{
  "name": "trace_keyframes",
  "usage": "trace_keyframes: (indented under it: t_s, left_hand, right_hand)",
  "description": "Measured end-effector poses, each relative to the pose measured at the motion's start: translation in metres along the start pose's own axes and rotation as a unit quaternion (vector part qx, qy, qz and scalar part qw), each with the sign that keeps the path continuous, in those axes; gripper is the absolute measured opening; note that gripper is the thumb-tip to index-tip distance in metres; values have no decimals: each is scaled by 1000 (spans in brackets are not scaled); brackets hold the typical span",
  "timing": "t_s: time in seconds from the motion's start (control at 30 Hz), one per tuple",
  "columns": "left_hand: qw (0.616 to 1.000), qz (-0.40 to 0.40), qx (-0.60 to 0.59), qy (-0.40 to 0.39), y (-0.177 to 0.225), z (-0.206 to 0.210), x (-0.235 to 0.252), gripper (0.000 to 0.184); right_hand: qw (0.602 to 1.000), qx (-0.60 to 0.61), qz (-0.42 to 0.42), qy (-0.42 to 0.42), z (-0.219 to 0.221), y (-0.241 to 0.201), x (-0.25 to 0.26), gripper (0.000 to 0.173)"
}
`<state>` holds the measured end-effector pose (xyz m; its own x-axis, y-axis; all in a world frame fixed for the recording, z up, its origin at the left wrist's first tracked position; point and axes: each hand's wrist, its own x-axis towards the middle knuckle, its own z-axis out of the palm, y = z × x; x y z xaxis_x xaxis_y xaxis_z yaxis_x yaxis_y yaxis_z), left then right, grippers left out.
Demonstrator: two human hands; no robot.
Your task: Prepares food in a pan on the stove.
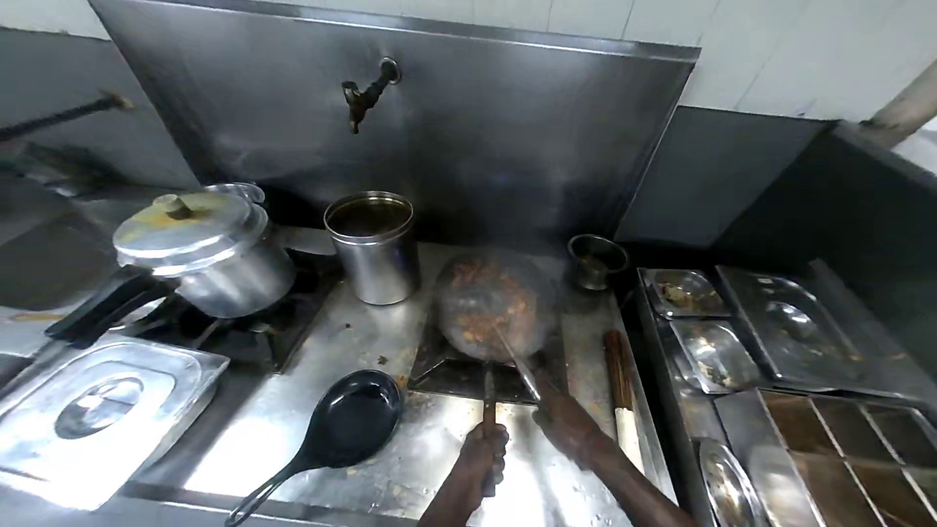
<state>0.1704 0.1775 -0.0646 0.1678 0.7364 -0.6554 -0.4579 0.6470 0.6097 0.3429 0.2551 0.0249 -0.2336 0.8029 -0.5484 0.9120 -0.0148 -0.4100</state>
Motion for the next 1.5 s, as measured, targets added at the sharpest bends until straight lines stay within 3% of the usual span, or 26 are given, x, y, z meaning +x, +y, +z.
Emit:
trace_keyframes:
  t_s: [0.1,0.2,0.3,0.43,0.57,0.7,0.8,0.87,0.93,1.03,1.13,1.23,1.3,1.37,1.5]
  left_hand:
    - [1000,-5,0,-9,3,-3,-1,16]
    - [1000,-13,3,-12,5,-5,-1,16]
    - [1000,-16,4,-16,5,-5,1,15]
    - [1000,-12,3,-5,6,-6,-1,14]
    - [1000,-18,18,-5,11,-12,-5,14]
    - [999,-28,26,-18,16,-20,-7,14]
    - [999,-30,27,-26,16,-24,-6,14]
    - [999,-29,21,-31,15,-25,-6,14]
    - [999,-33,11,-27,21,-22,-15,13]
    - [999,-43,-8,-27,37,-16,-32,11]
    - [998,-51,-8,-42,43,-24,-36,10]
    - [996,-54,21,-63,48,-40,-31,10]
    - [994,-60,63,-64,60,-56,-29,12]
    - [988,-68,127,-58,78,-76,-28,16]
    - [968,-68,237,-50,123,-122,-23,24]
  right_hand:
    - [999,-8,-6,-52,0,44,-58,72]
    - [985,-145,84,-45,-16,62,-89,70]
    - [970,-204,130,24,-22,37,-57,70]
    - [990,-97,86,50,-5,-8,15,70]
    - [1000,11,10,-12,21,15,-20,72]
    - [988,-120,97,-31,5,48,-79,70]
    - [971,-188,144,31,-10,33,-58,69]
    - [982,-133,128,49,-16,21,-23,68]
    - [995,38,76,45,-17,18,-3,65]
    - [946,312,53,65,0,11,-6,66]
    - [917,376,69,113,14,-4,10,67]
    - [884,462,39,61,26,-12,35,57]
    - [901,434,14,-9,36,-7,30,63]
    - [943,331,-8,-47,40,11,6,68]
    - [998,55,-17,-18,13,82,-51,69]
